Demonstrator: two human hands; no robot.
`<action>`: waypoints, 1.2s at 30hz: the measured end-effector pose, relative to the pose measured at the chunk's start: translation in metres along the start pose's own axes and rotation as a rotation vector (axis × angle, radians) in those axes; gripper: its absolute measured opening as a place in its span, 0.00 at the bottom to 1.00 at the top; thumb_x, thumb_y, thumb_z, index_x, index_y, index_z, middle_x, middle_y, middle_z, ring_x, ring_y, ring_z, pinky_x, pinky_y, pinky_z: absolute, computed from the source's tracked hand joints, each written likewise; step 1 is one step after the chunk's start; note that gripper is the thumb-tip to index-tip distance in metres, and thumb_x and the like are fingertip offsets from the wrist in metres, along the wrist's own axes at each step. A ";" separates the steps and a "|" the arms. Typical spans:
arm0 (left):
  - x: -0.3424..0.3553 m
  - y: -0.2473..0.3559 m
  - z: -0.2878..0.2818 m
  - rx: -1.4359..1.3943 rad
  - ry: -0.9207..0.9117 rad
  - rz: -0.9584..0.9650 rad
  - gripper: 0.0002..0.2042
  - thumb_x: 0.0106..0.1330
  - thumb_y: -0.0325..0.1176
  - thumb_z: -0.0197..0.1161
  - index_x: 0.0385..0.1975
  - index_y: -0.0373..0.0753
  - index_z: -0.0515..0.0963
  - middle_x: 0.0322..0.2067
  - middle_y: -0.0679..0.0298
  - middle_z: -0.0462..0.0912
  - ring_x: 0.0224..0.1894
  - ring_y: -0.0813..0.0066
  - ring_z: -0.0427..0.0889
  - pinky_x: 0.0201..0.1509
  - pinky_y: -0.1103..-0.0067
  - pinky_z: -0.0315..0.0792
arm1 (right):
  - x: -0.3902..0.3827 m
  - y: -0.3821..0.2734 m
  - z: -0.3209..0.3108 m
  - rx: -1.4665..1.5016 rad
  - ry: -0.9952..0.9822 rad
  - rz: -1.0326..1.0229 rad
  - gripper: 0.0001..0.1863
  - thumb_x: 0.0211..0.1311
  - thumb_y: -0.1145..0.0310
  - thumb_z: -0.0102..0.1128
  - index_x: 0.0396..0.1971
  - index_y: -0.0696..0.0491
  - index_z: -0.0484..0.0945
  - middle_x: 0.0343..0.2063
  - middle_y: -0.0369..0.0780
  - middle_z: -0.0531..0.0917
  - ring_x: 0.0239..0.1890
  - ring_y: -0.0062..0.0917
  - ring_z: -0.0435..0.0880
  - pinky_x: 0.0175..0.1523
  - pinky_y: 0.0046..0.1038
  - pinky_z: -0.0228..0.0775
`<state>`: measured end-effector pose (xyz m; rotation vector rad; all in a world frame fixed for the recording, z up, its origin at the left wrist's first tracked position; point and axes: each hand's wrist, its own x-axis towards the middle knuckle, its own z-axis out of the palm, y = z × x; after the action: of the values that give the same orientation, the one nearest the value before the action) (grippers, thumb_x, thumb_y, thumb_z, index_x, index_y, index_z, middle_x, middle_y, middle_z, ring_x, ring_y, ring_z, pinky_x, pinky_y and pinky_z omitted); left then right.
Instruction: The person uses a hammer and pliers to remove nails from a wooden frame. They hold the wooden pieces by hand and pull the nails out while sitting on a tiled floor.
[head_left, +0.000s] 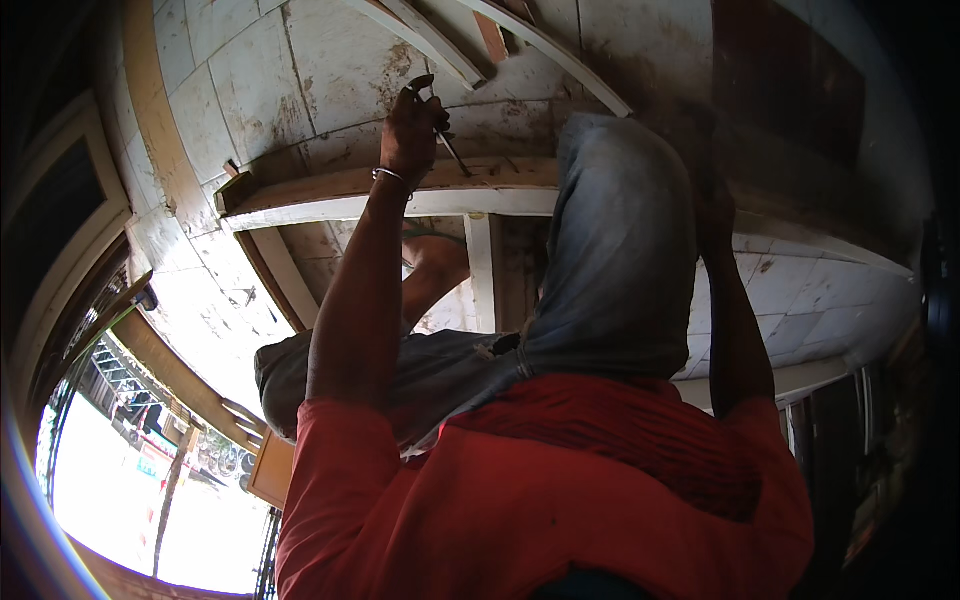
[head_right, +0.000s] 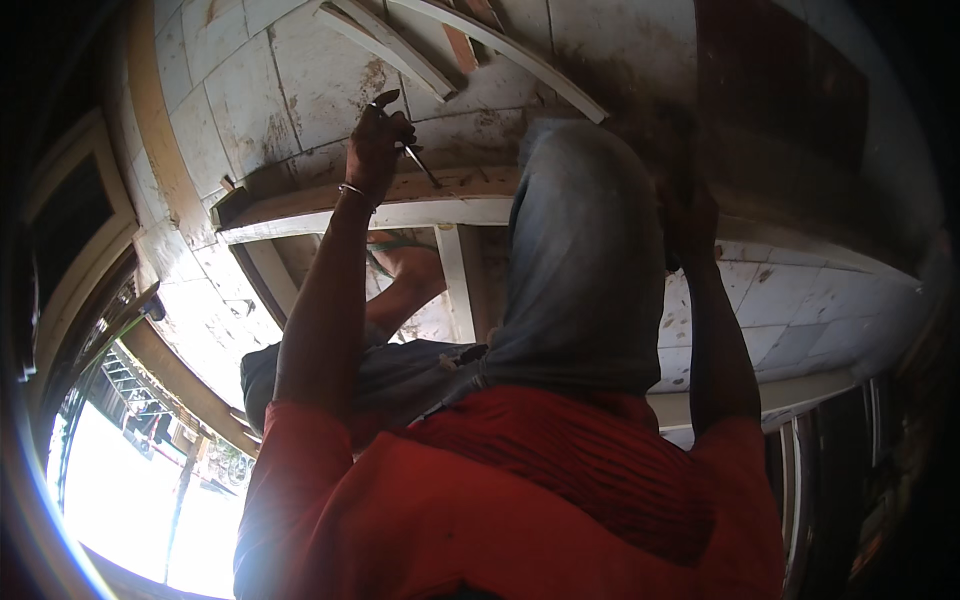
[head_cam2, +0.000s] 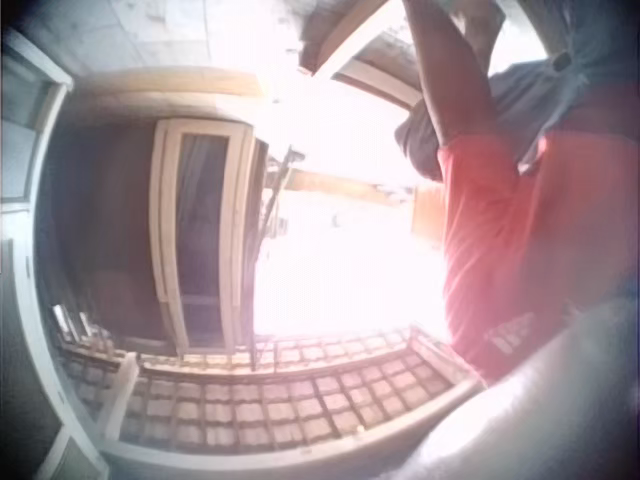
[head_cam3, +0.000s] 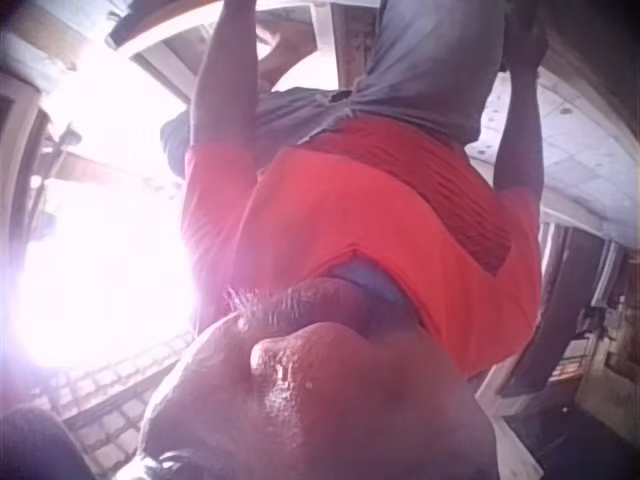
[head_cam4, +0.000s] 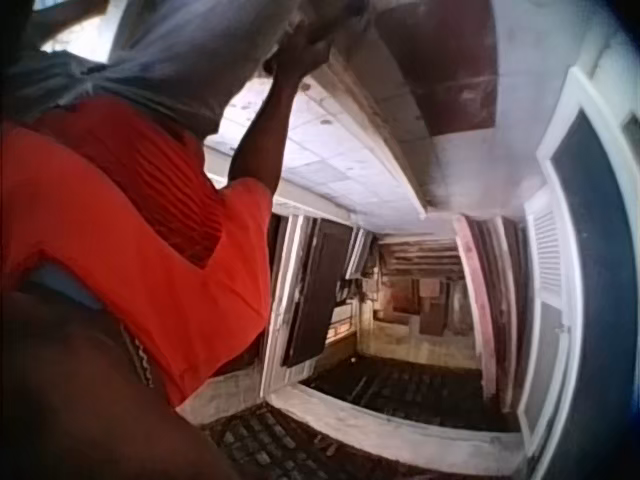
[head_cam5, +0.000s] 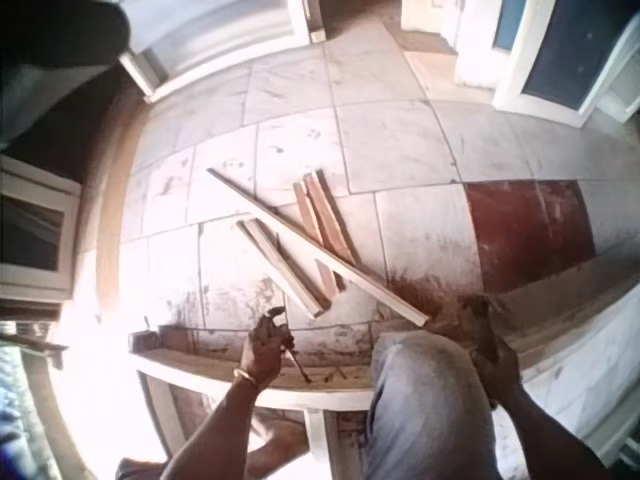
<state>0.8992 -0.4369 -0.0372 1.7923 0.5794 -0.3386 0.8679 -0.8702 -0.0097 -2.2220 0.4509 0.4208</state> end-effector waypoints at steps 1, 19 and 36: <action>0.006 0.004 0.002 0.058 -0.054 -0.055 0.21 0.68 0.35 0.59 0.61 0.39 0.74 0.27 0.61 0.84 0.32 0.74 0.84 0.39 0.74 0.77 | 0.010 0.015 -0.003 -0.010 0.008 -0.001 0.18 0.64 0.61 0.64 0.42 0.61 0.78 0.27 0.42 0.83 0.28 0.26 0.82 0.34 0.32 0.72; 0.020 0.020 0.001 -0.082 -0.355 -0.186 0.22 0.73 0.31 0.57 0.66 0.40 0.69 0.35 0.57 0.86 0.35 0.74 0.87 0.40 0.78 0.81 | 0.124 -0.220 0.022 -0.011 -0.248 -0.318 0.14 0.64 0.60 0.65 0.35 0.56 0.76 0.19 0.33 0.75 0.20 0.19 0.72 0.26 0.28 0.65; 0.025 0.015 0.011 -0.106 -0.349 -0.182 0.23 0.73 0.32 0.57 0.67 0.37 0.67 0.36 0.55 0.87 0.35 0.72 0.87 0.40 0.77 0.81 | 0.139 -0.247 0.083 -0.106 -0.573 -0.556 0.18 0.60 0.63 0.66 0.41 0.63 0.80 0.27 0.45 0.83 0.29 0.23 0.76 0.36 0.34 0.72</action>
<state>0.9285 -0.4450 -0.0410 1.5363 0.5009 -0.7166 1.0889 -0.6808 0.0397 -2.0848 -0.4902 0.7472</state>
